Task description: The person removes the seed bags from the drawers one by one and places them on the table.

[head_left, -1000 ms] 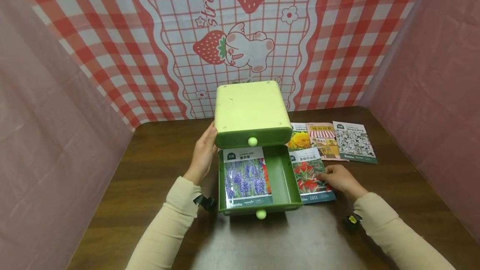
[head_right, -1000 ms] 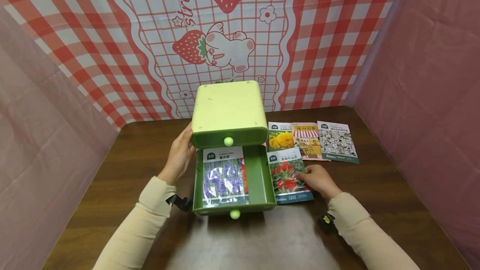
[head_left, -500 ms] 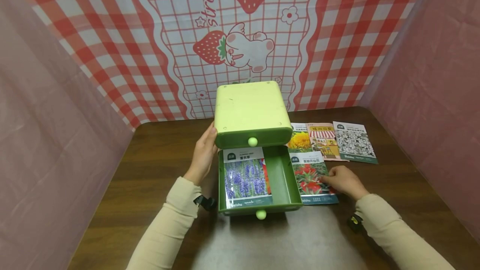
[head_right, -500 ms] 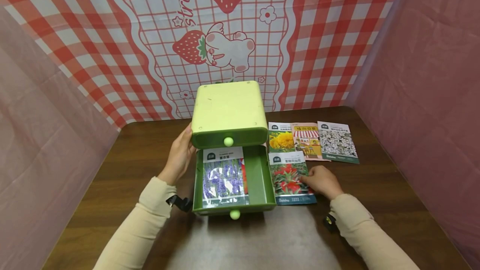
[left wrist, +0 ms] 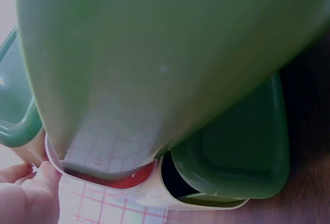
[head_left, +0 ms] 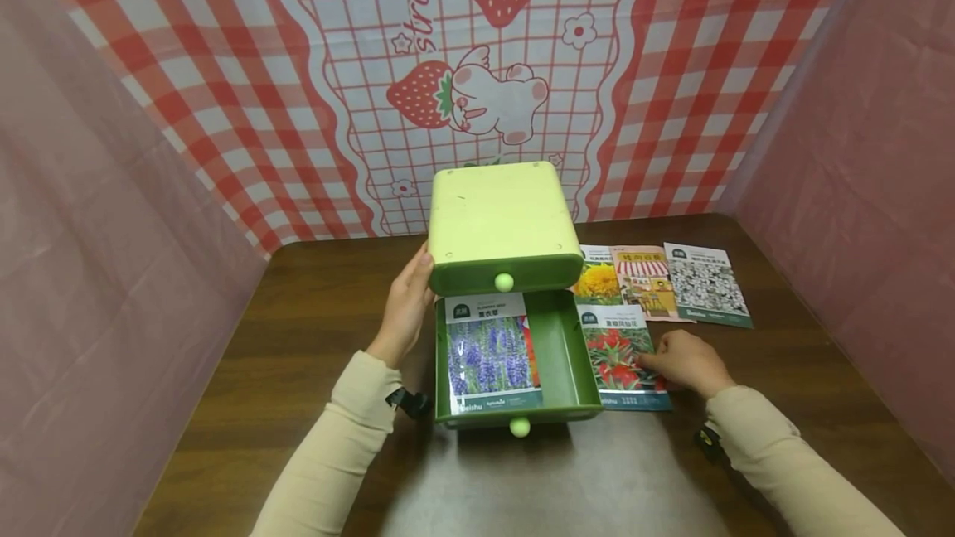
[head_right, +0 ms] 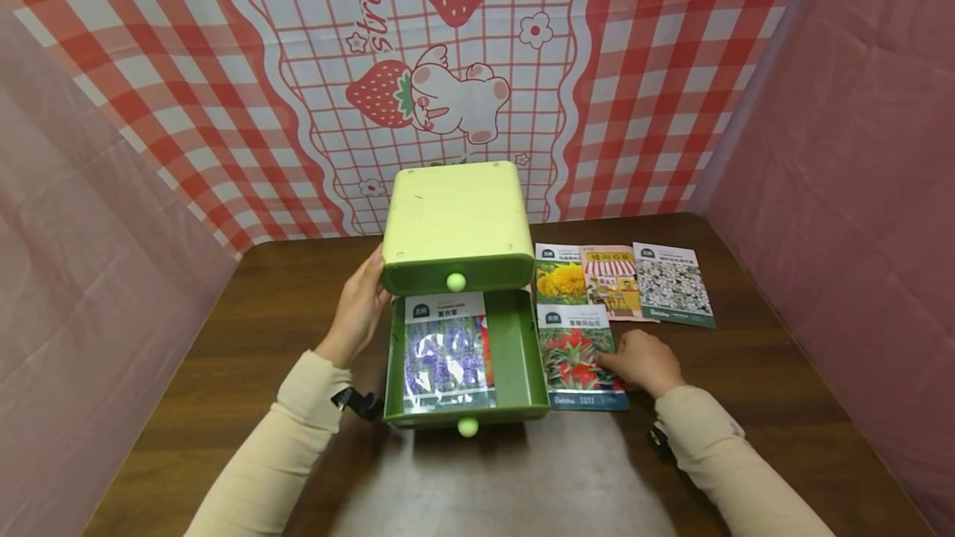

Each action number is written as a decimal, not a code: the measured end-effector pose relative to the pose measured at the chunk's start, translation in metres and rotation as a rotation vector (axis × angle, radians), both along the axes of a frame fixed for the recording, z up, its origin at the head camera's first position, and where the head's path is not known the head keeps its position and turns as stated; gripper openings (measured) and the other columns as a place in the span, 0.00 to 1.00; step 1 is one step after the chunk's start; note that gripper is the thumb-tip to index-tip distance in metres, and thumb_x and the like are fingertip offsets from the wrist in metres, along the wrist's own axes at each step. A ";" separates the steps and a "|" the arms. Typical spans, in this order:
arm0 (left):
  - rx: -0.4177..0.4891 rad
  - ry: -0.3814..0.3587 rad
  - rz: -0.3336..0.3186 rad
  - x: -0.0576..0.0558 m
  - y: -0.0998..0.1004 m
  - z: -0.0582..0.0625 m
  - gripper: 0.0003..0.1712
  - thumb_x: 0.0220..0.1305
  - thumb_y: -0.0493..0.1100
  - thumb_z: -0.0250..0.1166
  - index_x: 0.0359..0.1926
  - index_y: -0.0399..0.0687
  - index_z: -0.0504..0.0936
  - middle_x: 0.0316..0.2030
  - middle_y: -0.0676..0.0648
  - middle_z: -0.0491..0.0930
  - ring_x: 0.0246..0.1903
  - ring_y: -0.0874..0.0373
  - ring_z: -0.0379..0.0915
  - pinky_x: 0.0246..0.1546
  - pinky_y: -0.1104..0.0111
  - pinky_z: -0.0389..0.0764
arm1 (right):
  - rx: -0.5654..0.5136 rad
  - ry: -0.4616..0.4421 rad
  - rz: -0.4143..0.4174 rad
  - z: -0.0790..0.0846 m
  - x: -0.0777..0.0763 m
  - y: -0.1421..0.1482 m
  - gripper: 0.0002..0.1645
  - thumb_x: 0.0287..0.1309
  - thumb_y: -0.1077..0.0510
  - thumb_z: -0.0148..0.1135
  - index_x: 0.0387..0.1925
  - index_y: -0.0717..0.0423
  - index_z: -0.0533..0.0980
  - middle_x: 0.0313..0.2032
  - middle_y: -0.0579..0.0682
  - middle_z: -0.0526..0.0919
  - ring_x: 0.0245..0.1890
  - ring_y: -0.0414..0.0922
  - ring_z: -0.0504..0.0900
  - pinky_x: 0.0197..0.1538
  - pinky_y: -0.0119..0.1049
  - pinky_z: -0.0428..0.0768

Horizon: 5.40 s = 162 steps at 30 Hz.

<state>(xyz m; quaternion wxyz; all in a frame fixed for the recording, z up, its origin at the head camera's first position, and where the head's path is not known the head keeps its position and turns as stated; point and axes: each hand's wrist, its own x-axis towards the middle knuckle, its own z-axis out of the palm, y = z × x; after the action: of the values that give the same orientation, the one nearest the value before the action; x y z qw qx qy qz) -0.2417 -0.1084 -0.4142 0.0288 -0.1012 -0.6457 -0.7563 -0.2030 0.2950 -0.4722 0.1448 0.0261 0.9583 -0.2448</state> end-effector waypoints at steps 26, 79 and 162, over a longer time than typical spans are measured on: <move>0.000 0.002 0.007 0.002 0.001 0.002 0.34 0.76 0.56 0.47 0.75 0.46 0.58 0.75 0.48 0.56 0.73 0.50 0.56 0.72 0.55 0.65 | -0.230 0.163 0.035 0.034 -0.005 -0.001 0.18 0.69 0.53 0.50 0.33 0.64 0.77 0.21 0.49 0.79 0.21 0.42 0.75 0.26 0.34 0.75; -0.006 -0.002 0.004 0.002 0.000 0.002 0.33 0.77 0.55 0.46 0.75 0.46 0.57 0.76 0.48 0.55 0.73 0.50 0.56 0.71 0.53 0.66 | 0.152 0.171 0.669 0.075 0.002 -0.165 0.47 0.62 0.40 0.61 0.73 0.62 0.58 0.70 0.72 0.60 0.71 0.67 0.60 0.73 0.58 0.61; 0.008 -0.008 0.008 0.001 -0.001 0.000 0.33 0.76 0.56 0.47 0.75 0.47 0.58 0.75 0.48 0.56 0.72 0.51 0.56 0.71 0.56 0.65 | -0.768 -0.308 0.042 0.059 -0.010 -0.171 0.07 0.64 0.64 0.58 0.39 0.62 0.69 0.24 0.47 0.71 0.22 0.38 0.71 0.27 0.29 0.82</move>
<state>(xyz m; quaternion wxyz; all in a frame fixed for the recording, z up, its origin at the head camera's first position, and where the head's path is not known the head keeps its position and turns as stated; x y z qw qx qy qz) -0.2410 -0.1090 -0.4143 0.0299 -0.0955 -0.6432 -0.7591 -0.2131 0.1244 -0.4135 0.2905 -0.0130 0.7649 -0.5748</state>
